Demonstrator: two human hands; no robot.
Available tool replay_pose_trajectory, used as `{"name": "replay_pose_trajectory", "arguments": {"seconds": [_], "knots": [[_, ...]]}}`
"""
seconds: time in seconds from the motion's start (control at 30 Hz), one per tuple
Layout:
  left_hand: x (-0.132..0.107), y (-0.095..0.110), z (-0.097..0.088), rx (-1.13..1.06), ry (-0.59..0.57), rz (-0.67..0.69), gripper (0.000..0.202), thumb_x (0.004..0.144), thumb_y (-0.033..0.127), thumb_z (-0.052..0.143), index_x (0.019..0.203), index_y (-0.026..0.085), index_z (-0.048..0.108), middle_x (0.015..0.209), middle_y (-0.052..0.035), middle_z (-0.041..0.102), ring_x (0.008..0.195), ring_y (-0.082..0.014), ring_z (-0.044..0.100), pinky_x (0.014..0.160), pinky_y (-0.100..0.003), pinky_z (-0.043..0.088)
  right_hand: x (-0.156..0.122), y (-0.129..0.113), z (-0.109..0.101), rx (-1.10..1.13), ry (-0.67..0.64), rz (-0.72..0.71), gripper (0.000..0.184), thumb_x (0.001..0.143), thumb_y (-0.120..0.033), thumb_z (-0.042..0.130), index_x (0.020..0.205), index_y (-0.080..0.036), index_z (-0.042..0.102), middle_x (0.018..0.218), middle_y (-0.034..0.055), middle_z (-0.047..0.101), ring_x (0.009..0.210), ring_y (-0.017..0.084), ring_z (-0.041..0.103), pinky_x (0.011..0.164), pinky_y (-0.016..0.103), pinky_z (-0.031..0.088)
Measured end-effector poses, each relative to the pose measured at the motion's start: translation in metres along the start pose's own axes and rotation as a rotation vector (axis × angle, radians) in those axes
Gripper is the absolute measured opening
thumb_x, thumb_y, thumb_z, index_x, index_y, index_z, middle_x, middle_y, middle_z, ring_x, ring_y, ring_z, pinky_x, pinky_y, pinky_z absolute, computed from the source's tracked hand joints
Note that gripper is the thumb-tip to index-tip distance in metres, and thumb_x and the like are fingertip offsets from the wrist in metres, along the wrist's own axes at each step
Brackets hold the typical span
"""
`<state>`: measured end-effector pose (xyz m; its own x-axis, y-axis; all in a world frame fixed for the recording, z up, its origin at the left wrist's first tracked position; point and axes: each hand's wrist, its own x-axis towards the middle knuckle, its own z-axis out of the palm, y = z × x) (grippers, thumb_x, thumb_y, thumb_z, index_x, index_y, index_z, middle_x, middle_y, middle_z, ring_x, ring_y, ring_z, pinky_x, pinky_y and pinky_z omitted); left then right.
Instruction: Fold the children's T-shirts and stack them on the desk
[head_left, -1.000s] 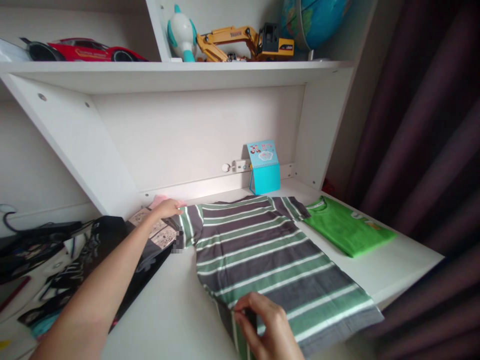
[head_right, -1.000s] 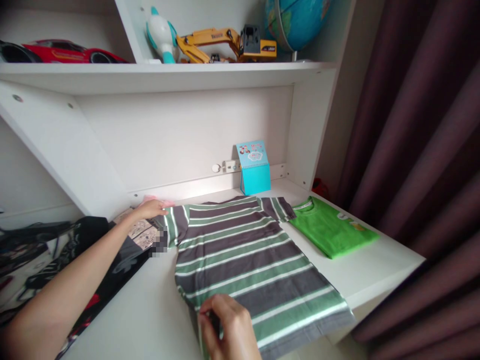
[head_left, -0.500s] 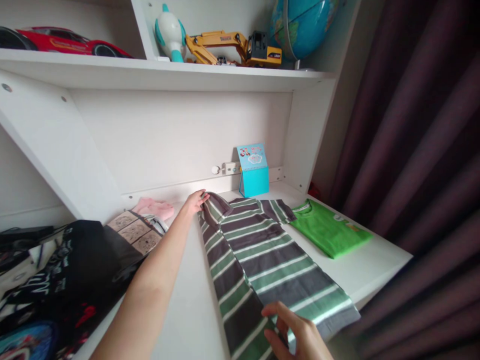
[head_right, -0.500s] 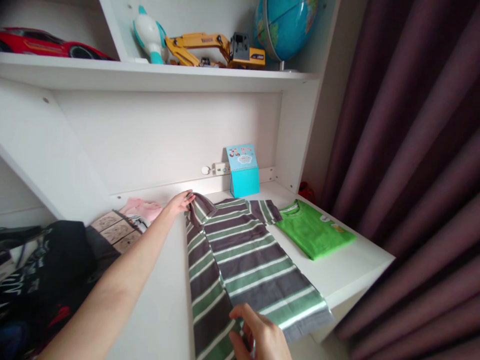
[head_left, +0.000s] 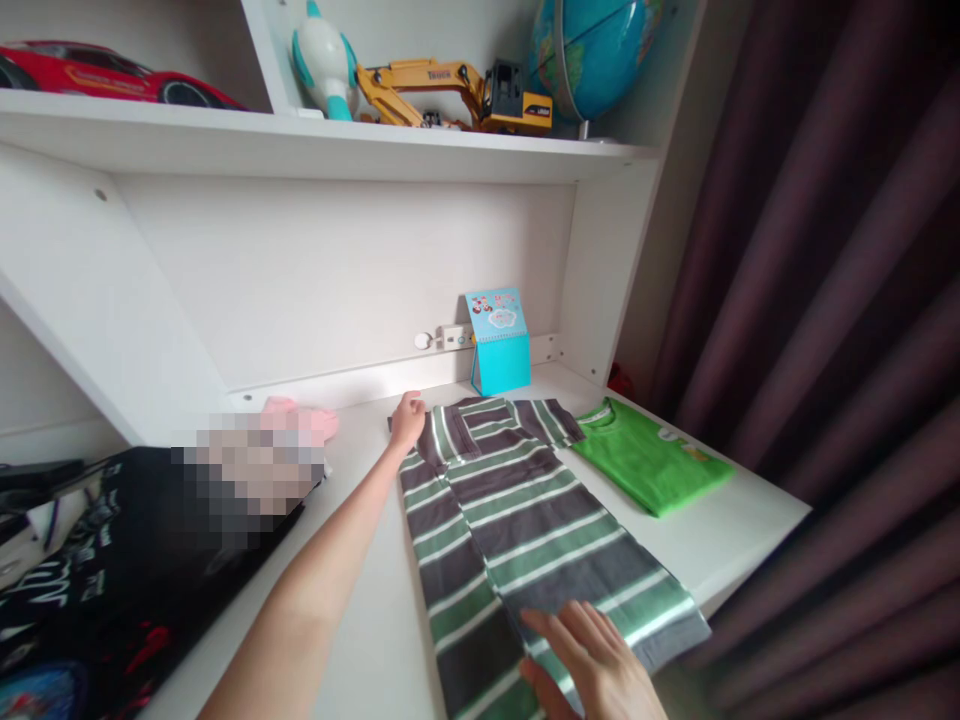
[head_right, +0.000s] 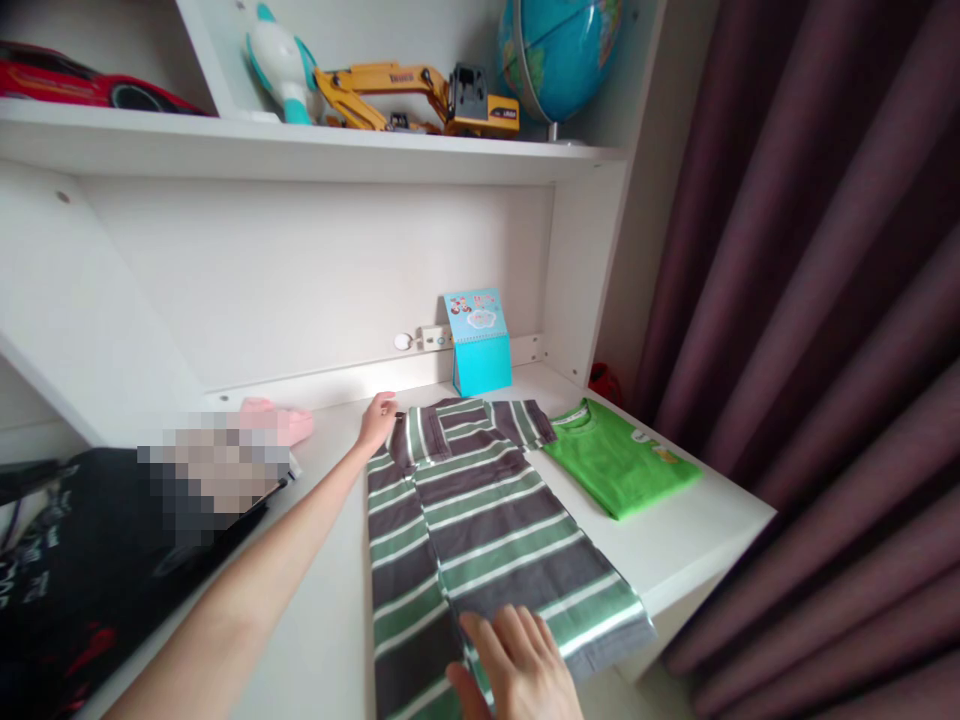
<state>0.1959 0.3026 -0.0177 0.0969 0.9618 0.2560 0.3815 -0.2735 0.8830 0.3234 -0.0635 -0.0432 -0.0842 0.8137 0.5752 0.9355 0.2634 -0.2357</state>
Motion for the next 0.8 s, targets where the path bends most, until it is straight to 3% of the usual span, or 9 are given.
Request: {"name": "replay_pose_trajectory", "arguments": {"seconds": [0.1, 0.2, 0.27, 0.4, 0.47, 0.57, 0.67, 0.73, 0.8], "knots": [[-0.029, -0.014, 0.001, 0.177, -0.072, 0.121, 0.036, 0.081, 0.020, 0.049, 0.117, 0.017, 0.053, 0.131, -0.0102, 0.048, 0.130, -0.0229, 0.031, 0.108, -0.036, 0.023, 0.013, -0.006, 0.015, -0.079, 0.063, -0.170, 0.042, 0.085, -0.038, 0.048, 0.120, -0.017, 0.054, 0.109, 0.0122, 0.063, 0.098, 0.024, 0.060, 0.078, 0.032, 0.051], [-0.053, -0.034, -0.004, 0.629, -0.214, 0.235, 0.051, 0.087, 0.036, 0.041, 0.131, 0.010, 0.040, 0.141, -0.0166, 0.033, 0.134, -0.0300, 0.016, 0.107, -0.043, 0.020, 0.017, -0.020, 0.052, -0.147, 0.107, -0.344, 0.056, 0.085, -0.049, 0.041, 0.126, -0.012, 0.048, 0.123, 0.0152, 0.056, 0.113, 0.028, 0.051, 0.081, 0.035, 0.050], [-0.059, -0.048, -0.015, 0.888, -0.274, 0.296, 0.058, 0.091, 0.044, 0.030, 0.138, 0.010, 0.030, 0.143, -0.0188, 0.028, 0.134, -0.0325, 0.015, 0.104, -0.047, 0.022, 0.014, -0.033, 0.083, -0.190, 0.149, -0.414, 0.049, 0.086, -0.043, 0.043, 0.125, -0.015, 0.049, 0.121, 0.0134, 0.057, 0.113, 0.027, 0.052, 0.081, 0.035, 0.050], [-0.055, -0.066, -0.049, 0.985, -0.297, 0.336, 0.052, 0.093, 0.041, 0.025, 0.140, 0.019, 0.029, 0.144, -0.0144, 0.027, 0.134, -0.0308, 0.017, 0.102, -0.048, 0.026, 0.008, -0.061, 0.120, -0.150, 0.262, -0.441, 0.032, 0.085, -0.028, 0.051, 0.117, -0.026, 0.054, 0.111, 0.0072, 0.064, 0.103, 0.025, 0.059, 0.078, 0.035, 0.051], [-0.053, -0.069, -0.064, 0.997, -0.290, 0.294, 0.051, 0.093, 0.040, 0.026, 0.139, 0.020, 0.030, 0.145, -0.0130, 0.027, 0.134, -0.0310, 0.018, 0.102, -0.047, 0.026, 0.019, -0.067, 0.110, -0.021, 0.136, -0.511, 0.031, 0.087, -0.030, 0.049, 0.117, -0.032, 0.052, 0.111, 0.0033, 0.065, 0.101, 0.022, 0.061, 0.077, 0.031, 0.051], [-0.056, -0.071, -0.076, 1.017, -0.255, 0.256, 0.052, 0.093, 0.041, 0.023, 0.139, 0.019, 0.031, 0.144, -0.0122, 0.028, 0.134, -0.0314, 0.019, 0.103, -0.046, 0.025, 0.064, -0.060, 0.066, 0.210, -0.321, -0.591, 0.032, 0.090, -0.033, 0.043, 0.121, -0.030, 0.051, 0.118, 0.0032, 0.061, 0.104, 0.016, 0.058, 0.080, 0.023, 0.047], [-0.059, -0.071, -0.077, 1.030, -0.239, 0.289, 0.050, 0.093, 0.040, 0.025, 0.138, 0.021, 0.033, 0.144, -0.0104, 0.031, 0.134, -0.0305, 0.020, 0.103, -0.046, 0.025, 0.134, -0.038, 0.036, 0.213, -0.570, -0.222, 0.029, 0.088, -0.037, 0.044, 0.108, -0.022, 0.060, 0.099, 0.0051, 0.068, 0.090, 0.017, 0.064, 0.074, 0.023, 0.046], [-0.060, -0.071, -0.075, 1.021, -0.232, 0.288, 0.051, 0.092, 0.041, 0.026, 0.138, 0.021, 0.032, 0.144, -0.0104, 0.031, 0.134, -0.0306, 0.020, 0.102, -0.048, 0.026, 0.179, -0.021, 0.043, 0.100, -0.568, 0.079, 0.024, 0.087, -0.033, 0.045, 0.098, -0.020, 0.062, 0.094, 0.0068, 0.068, 0.091, 0.020, 0.063, 0.076, 0.026, 0.044], [-0.059, -0.071, -0.074, 0.998, -0.227, 0.259, 0.052, 0.092, 0.044, 0.024, 0.139, 0.021, 0.031, 0.144, -0.0114, 0.030, 0.133, -0.0312, 0.020, 0.101, -0.049, 0.027, 0.212, -0.008, 0.066, 0.035, -0.528, 0.231, 0.023, 0.085, -0.028, 0.047, 0.100, -0.016, 0.060, 0.098, 0.0121, 0.066, 0.095, 0.024, 0.061, 0.076, 0.030, 0.043]]}}
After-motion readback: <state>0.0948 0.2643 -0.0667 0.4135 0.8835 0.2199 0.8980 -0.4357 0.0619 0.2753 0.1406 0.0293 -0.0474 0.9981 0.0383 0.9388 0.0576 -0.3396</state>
